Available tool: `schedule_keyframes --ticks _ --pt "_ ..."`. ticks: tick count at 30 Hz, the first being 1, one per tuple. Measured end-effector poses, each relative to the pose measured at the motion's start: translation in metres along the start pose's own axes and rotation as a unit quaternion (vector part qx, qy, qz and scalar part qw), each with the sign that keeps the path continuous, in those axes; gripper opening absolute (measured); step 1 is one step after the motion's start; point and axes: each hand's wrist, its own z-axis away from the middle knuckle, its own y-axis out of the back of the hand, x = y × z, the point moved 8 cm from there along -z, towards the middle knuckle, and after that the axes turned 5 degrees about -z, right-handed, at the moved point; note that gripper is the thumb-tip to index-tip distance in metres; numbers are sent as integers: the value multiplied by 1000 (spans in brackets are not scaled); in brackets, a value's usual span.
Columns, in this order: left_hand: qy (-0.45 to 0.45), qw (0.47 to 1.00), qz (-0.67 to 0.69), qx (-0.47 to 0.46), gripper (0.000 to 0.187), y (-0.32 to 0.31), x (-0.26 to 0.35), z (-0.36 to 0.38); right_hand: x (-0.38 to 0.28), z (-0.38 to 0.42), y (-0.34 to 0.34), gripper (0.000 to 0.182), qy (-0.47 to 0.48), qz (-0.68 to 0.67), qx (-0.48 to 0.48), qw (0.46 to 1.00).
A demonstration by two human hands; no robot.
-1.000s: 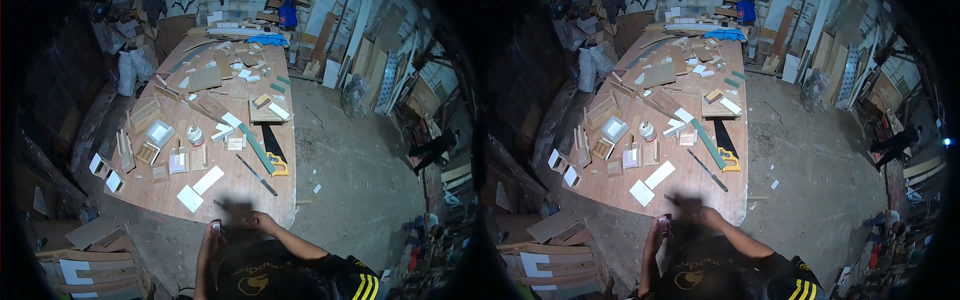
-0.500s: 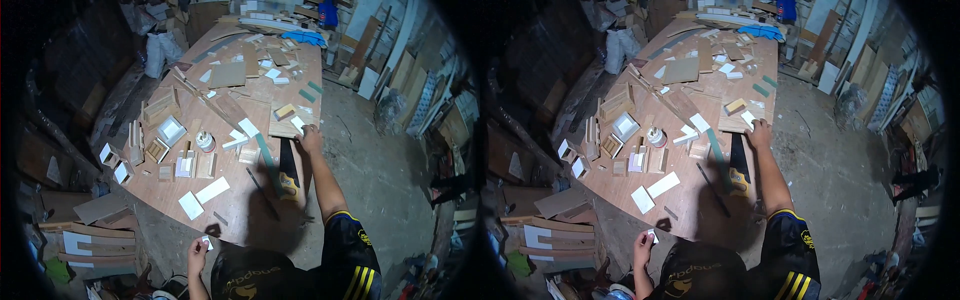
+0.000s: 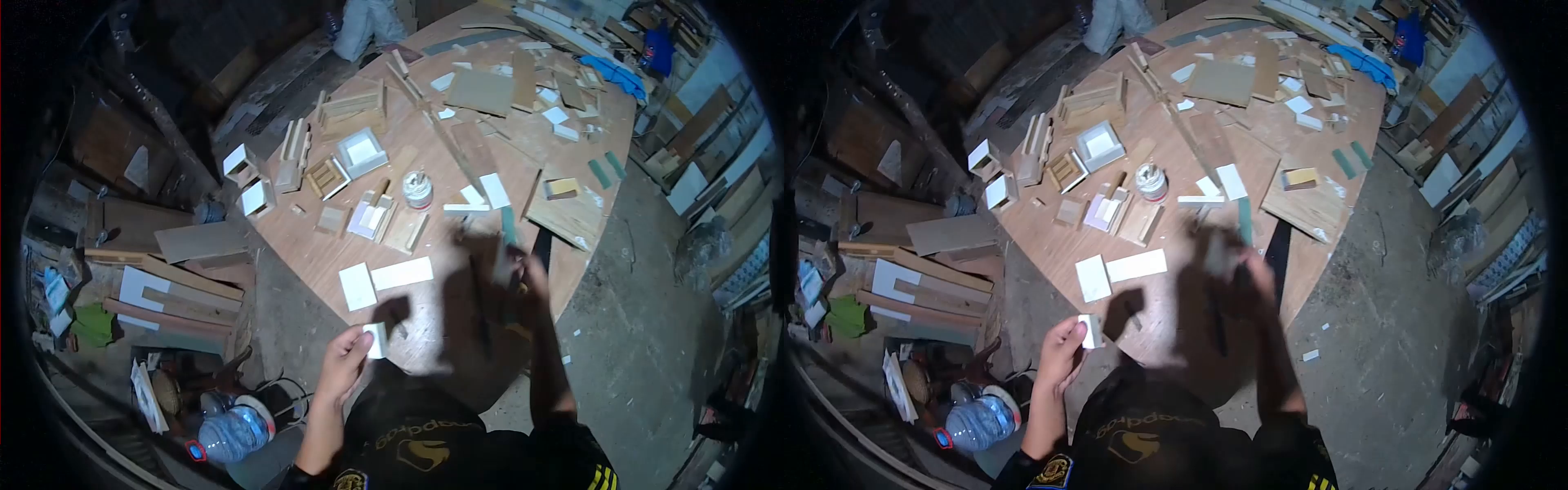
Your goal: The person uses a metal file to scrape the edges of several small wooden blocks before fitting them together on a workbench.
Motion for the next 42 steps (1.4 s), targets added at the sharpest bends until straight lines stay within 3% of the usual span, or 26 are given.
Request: schedule_keyframes --ticks 2,4,6,8,11,16,24,26,29,32,34,36,42 --pt "-5 999 -16 -32 30 -3 7 -5 -79 44 -45 58 200 -48 -70 976" --pt "-6 999 -18 -37 29 -25 28 0 -90 60 -73 63 219 1 -134 966" --pt "-69 997 -19 -20 16 -32 48 5 -107 68 -86 64 198 -16 -147 969" --pt "-68 997 -4 -33 14 -33 51 14 -118 75 -101 64 150 -55 -170 972" --pt "-79 996 3 -47 10 -27 55 24 -116 81 -125 65 186 -108 -196 957" --pt "-81 995 -10 -52 6 -12 59 36 -135 90 -150 63 187 -88 -206 956" --pt "-75 995 30 -63 6 20 55 47 -138 104 -183 57 151 -59 -217 962" --pt "-68 994 31 -80 6 24 55 51 -145 108 -189 63 121 -45 -229 965" --pt "-63 994 27 -79 8 23 63 59 -134 114 -198 65 123 -147 -219 957" --pt "-72 996 30 -42 12 26 77 66 -121 111 -200 68 194 -77 -231 950" --pt "-35 994 -108 -5 15 38 74 67 -132 116 -201 62 160 -54 -219 961" --pt "-42 995 -92 -24 18 40 76 68 -142 121 -200 56 125 -30 -203 971" --pt "-66 991 -108 -43 22 42 76 66 -168 134 -197 58 187 -73 -182 963"
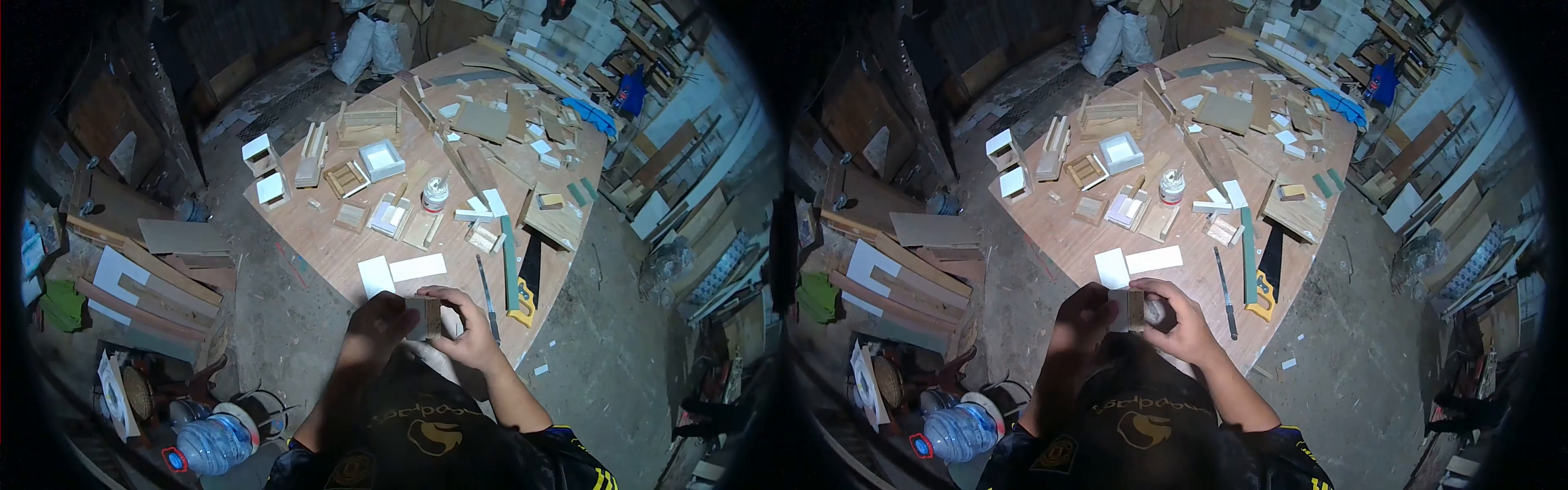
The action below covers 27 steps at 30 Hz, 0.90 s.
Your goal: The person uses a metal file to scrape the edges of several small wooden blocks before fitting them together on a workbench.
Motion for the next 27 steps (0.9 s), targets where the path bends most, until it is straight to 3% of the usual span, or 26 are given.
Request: schedule_keyframes --ticks 4,7,13,27 --pt "-63 994 61 -64 18 -6 4 -4 -6 5 -2 58 9 16 19 1000" --pt "-58 994 20 -96 15 -8 12 -1 -10 8 -3 58 30 24 39 998" --pt "-102 982 69 -141 20 -12 17 3 -16 14 -6 55 32 28 63 997" --pt "-101 983 42 -151 23 -1 23 11 -21 12 -16 56 65 76 59 993"
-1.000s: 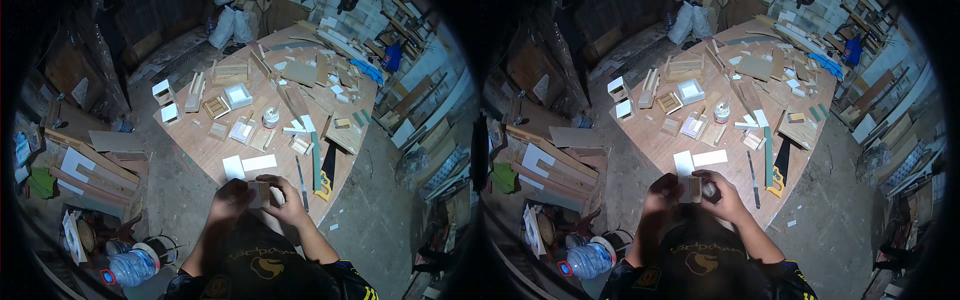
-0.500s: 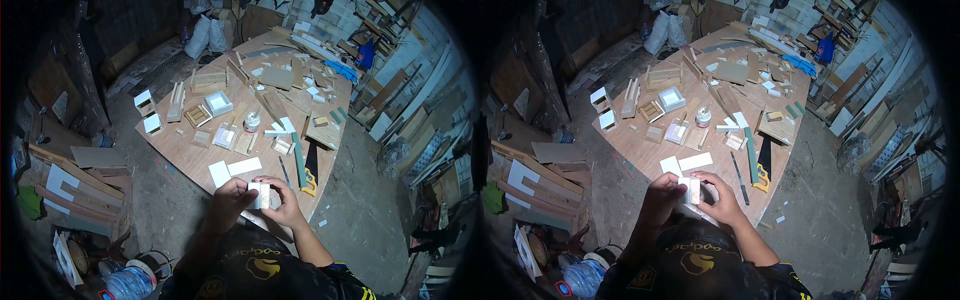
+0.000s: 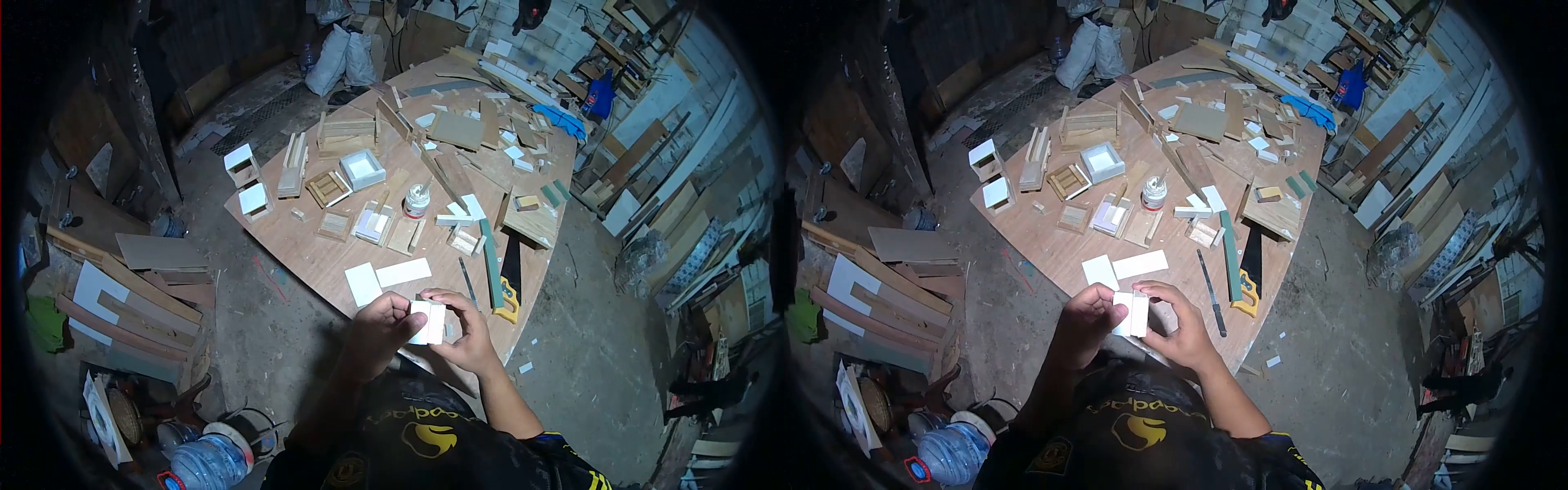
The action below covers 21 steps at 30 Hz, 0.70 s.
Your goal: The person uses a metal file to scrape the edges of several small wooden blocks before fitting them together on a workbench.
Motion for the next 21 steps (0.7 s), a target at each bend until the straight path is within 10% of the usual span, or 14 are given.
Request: schedule_keyframes --ticks 14,17,21 --pt "-9 1000 7 9 29 8 -12 -9 13 0 -6 61 -27 -32 -27 999" --pt "25 995 88 36 28 11 -17 -12 41 10 -9 62 -184 -532 85 822" --pt "6 993 93 70 47 30 -25 -18 41 7 -10 60 -173 -585 6 792"
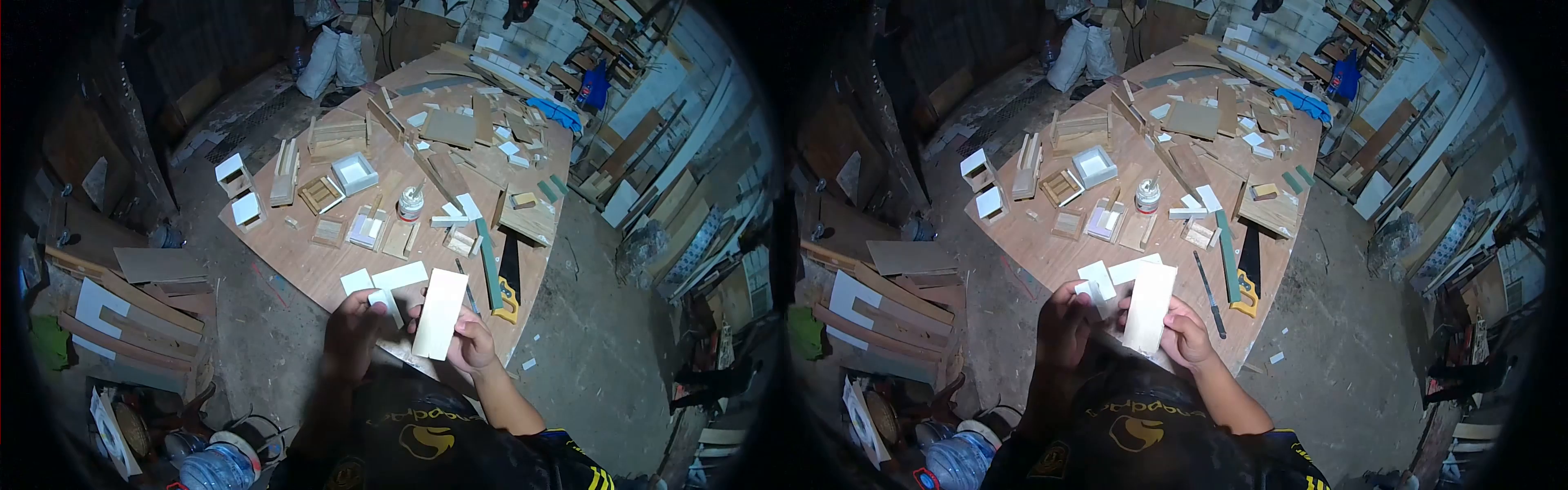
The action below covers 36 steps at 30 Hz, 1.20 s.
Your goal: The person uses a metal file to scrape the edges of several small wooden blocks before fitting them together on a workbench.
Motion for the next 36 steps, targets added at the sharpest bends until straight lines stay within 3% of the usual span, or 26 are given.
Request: schedule_keyframes --ticks 6,8,9,12,14,15,17,18,20,23,27,31,32,34,36 --pt "-8 997 52 54 42 12 -11 -6 0 -4 16 56 -13 -19 99 995" --pt "4 994 72 78 39 22 -27 -11 4 -1 39 41 -35 87 174 980" --pt "44 987 115 100 36 34 -49 -16 9 0 53 41 -35 81 177 980" --pt "128 959 211 139 30 66 -111 -24 38 10 141 33 -116 238 255 930" --pt "187 930 271 164 27 74 -138 -14 51 33 219 35 -122 431 329 831" --pt "190 929 269 167 27 80 -148 -8 65 46 254 35 -125 428 330 832" --pt "157 955 228 108 33 88 -157 -4 70 74 303 37 -150 614 356 689" --pt "154 960 202 120 37 85 -152 2 71 78 306 37 -152 611 357 690" --pt "158 963 179 121 39 81 -150 8 71 86 311 30 -169 664 358 635" --pt "163 964 185 101 47 77 -141 11 71 76 317 31 -200 652 376 627" --pt "165 951 253 59 57 63 -129 2 75 54 327 27 -193 622 382 656" --pt "156 956 243 52 56 58 -126 3 76 31 328 30 -197 651 348 645" --pt "150 962 224 46 55 59 -127 3 77 28 328 30 -198 651 345 646" --pt "145 967 205 42 53 56 -124 4 72 16 321 32 -101 702 308 634" --pt "173 976 104 84 49 60 -125 9 72 15 325 33 -115 670 310 665"
